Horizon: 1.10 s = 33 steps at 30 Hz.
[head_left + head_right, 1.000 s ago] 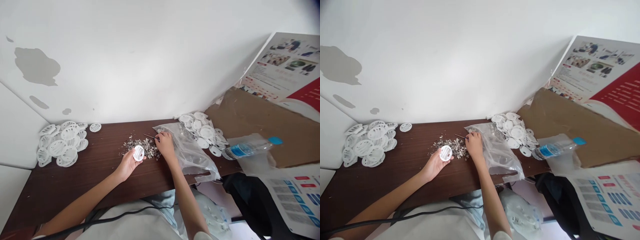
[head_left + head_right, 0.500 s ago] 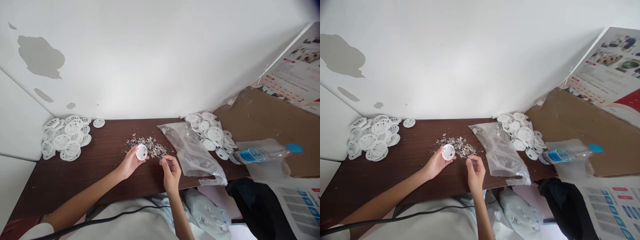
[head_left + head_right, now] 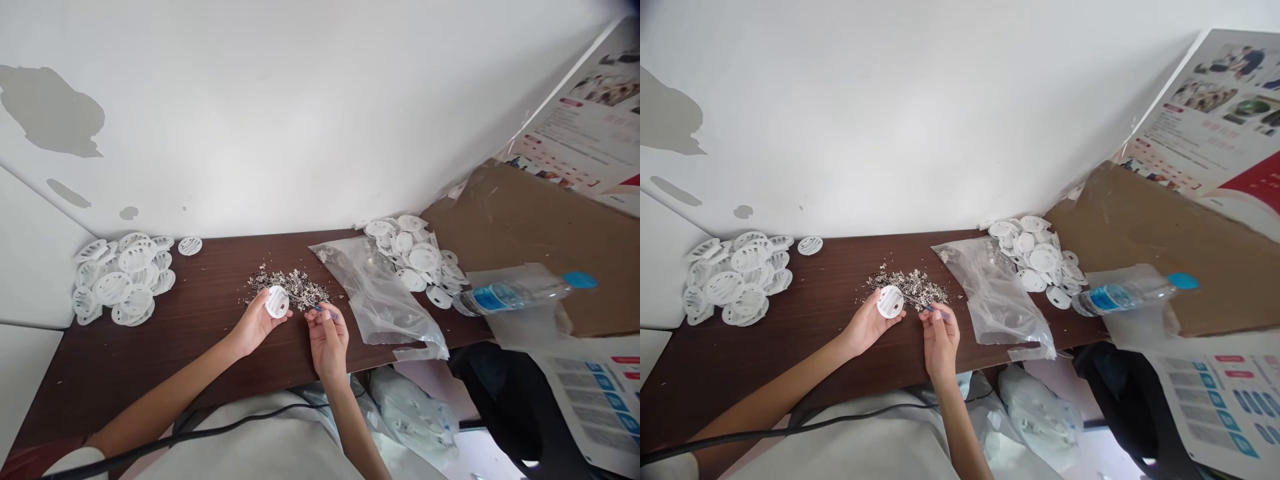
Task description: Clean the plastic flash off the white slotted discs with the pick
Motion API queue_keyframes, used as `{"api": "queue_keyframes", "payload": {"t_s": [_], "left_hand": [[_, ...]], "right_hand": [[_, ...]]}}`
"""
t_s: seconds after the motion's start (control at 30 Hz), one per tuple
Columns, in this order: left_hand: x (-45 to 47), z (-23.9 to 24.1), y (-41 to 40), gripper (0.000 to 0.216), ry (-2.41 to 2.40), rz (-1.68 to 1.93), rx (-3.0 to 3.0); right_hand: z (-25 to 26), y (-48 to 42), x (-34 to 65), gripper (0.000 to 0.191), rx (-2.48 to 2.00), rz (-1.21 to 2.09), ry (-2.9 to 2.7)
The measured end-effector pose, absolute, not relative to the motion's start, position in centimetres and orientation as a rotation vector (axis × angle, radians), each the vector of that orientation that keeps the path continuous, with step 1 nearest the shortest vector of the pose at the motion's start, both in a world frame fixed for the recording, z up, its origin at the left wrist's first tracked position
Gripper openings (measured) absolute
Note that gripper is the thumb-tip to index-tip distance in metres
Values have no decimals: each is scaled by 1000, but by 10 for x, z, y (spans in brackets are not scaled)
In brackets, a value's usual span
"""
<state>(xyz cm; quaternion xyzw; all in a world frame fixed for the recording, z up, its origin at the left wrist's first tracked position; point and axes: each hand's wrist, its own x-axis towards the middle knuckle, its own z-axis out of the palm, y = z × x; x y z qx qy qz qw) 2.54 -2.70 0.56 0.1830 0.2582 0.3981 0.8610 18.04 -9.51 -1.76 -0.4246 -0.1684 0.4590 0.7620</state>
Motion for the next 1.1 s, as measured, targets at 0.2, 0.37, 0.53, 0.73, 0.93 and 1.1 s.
{"api": "queue_keyframes", "payload": {"t_s": [0.2, 0.37, 0.53, 0.73, 0.93, 1.1], "left_hand": [[24, 6, -26, 36, 568, 817, 319], [23, 6, -26, 34, 561, 822, 311], [21, 7, -22, 35, 542, 851, 260], [22, 9, -21, 31, 560, 858, 209], [22, 10, -23, 31, 556, 864, 210], [22, 9, -24, 32, 534, 863, 219]], "right_hand": [[-21, -93, 185, 30, -945, 1007, -338], [-24, -91, 183, 34, -1053, 1111, -470], [-24, -93, 177, 33, -1180, 1114, -688], [-25, -94, 178, 33, -1078, 1062, -567], [-28, -95, 176, 32, -1191, 1034, -687], [-31, -96, 176, 32, -1193, 1000, -706]]}}
